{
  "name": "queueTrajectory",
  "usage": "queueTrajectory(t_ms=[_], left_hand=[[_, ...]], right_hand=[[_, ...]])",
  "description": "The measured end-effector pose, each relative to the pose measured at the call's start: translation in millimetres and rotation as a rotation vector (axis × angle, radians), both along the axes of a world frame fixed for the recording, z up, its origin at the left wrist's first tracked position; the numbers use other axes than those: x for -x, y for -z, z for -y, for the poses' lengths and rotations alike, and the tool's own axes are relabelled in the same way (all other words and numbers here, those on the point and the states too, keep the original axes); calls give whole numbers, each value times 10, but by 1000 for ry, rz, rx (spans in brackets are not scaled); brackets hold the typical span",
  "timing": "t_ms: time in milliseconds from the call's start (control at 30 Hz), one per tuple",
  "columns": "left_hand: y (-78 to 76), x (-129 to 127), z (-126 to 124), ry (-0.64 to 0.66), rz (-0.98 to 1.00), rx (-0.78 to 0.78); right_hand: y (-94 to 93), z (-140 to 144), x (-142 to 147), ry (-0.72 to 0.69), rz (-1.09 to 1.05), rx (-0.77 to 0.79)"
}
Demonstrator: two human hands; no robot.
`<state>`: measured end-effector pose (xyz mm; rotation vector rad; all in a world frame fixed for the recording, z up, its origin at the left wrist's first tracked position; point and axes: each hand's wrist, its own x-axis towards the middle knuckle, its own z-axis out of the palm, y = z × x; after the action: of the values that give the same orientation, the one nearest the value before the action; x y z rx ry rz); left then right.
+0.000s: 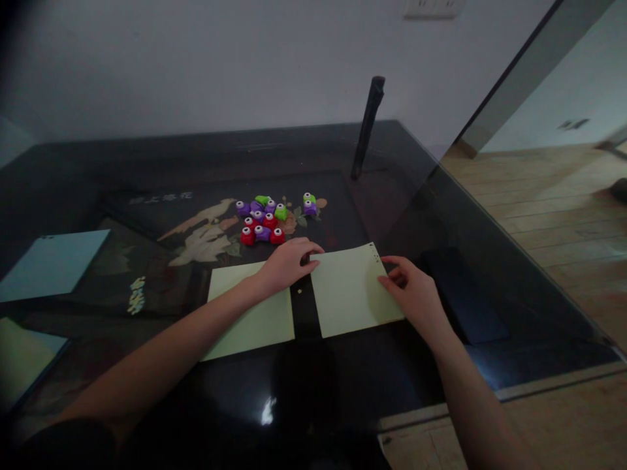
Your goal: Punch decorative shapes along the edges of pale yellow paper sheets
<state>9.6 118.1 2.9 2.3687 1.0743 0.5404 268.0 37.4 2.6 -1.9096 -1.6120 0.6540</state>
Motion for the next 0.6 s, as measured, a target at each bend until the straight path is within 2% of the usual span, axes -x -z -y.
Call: queueTrajectory(t_ms=[600], left_hand=[[40, 26, -15, 19, 7, -10]], right_hand=[[55, 2, 27, -35, 139, -74]])
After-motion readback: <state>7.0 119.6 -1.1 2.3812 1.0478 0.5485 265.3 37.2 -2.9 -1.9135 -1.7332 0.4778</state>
